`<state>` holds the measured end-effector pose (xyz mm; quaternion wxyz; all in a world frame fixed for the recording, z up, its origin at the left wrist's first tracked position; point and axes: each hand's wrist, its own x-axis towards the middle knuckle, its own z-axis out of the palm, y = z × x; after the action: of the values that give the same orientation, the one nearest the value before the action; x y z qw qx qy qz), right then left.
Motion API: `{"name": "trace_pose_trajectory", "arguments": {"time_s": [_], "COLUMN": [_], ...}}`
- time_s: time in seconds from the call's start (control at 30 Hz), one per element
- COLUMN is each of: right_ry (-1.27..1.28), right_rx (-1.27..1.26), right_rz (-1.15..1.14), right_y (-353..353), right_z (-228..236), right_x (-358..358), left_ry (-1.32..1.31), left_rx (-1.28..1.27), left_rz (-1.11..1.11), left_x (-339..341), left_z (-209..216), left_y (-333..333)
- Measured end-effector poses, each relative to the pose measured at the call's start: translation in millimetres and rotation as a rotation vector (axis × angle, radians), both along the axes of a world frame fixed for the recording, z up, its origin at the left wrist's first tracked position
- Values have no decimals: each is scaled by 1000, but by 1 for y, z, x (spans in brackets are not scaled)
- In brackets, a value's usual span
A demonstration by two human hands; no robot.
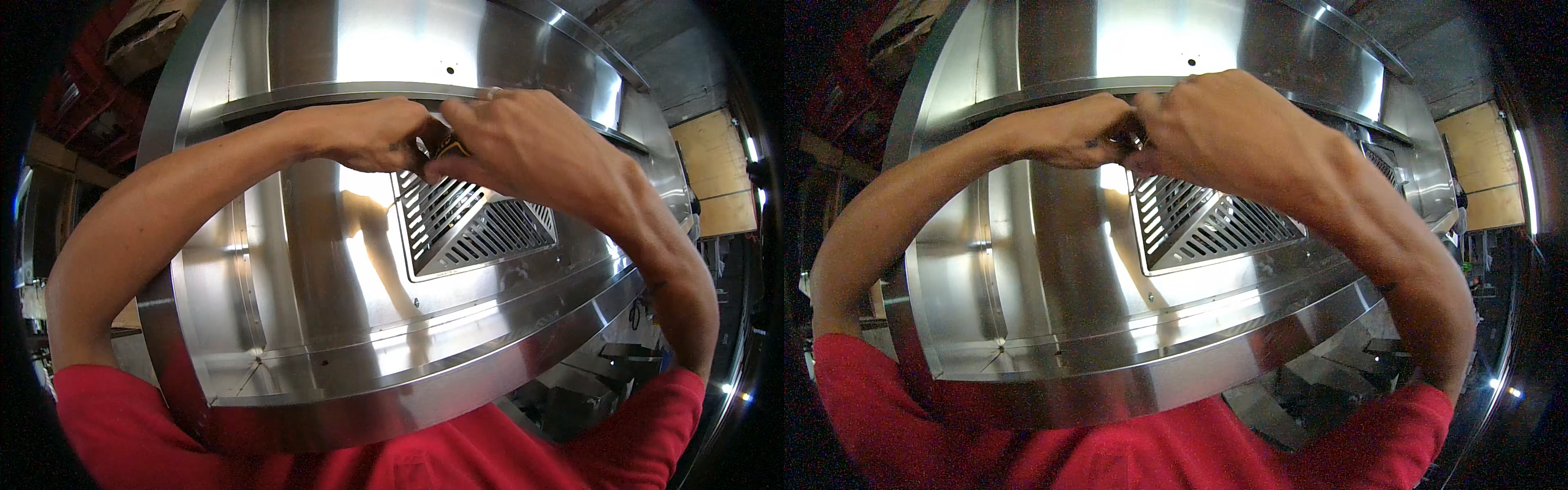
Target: The person uses a screwdriver to fasten triangular metal vent grilles onto a stainless steel kitchen exhaust hood. They align each grille, insert screws, and tighten them in sequence across multiple sections of the hood.
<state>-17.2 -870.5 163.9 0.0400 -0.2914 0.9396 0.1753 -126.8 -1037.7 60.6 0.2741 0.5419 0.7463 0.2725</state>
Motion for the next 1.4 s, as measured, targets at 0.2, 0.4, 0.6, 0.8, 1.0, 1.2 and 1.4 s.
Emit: {"name": "trace_pose_trajectory", "arguments": {"time_s": [0.2, 0.4, 0.6, 0.8, 1.0, 1.2, 1.4], "right_ry": [15, -107, 51, 161, 179, 150, 107], "right_rx": [118, -149, -171, -306, -156, -173, -278], "right_rz": [428, -122, -144, 209, 63, -36, -56], "right_y": [21, 0, 6, 37, 92, 105, 98], "right_z": [1, -19, -24, -12, -47, -57, -51], "right_x": [-4, 7, 15, 22, 29, 43, 40], "left_ry": [-111, -102, 0, -34, -173, -153, -122], "left_rx": [100, 10, 156, 116, 149, 99, 119], "left_rz": [-49, -139, -78, -130, -118, -109, -135], "left_x": [0, 8, 9, 3, -4, -3, -2], "left_z": [-6, 2, -5, 8, 1, 11, 11], "left_y": [-4, -4, -4, -4, -4, -5, -5]}}
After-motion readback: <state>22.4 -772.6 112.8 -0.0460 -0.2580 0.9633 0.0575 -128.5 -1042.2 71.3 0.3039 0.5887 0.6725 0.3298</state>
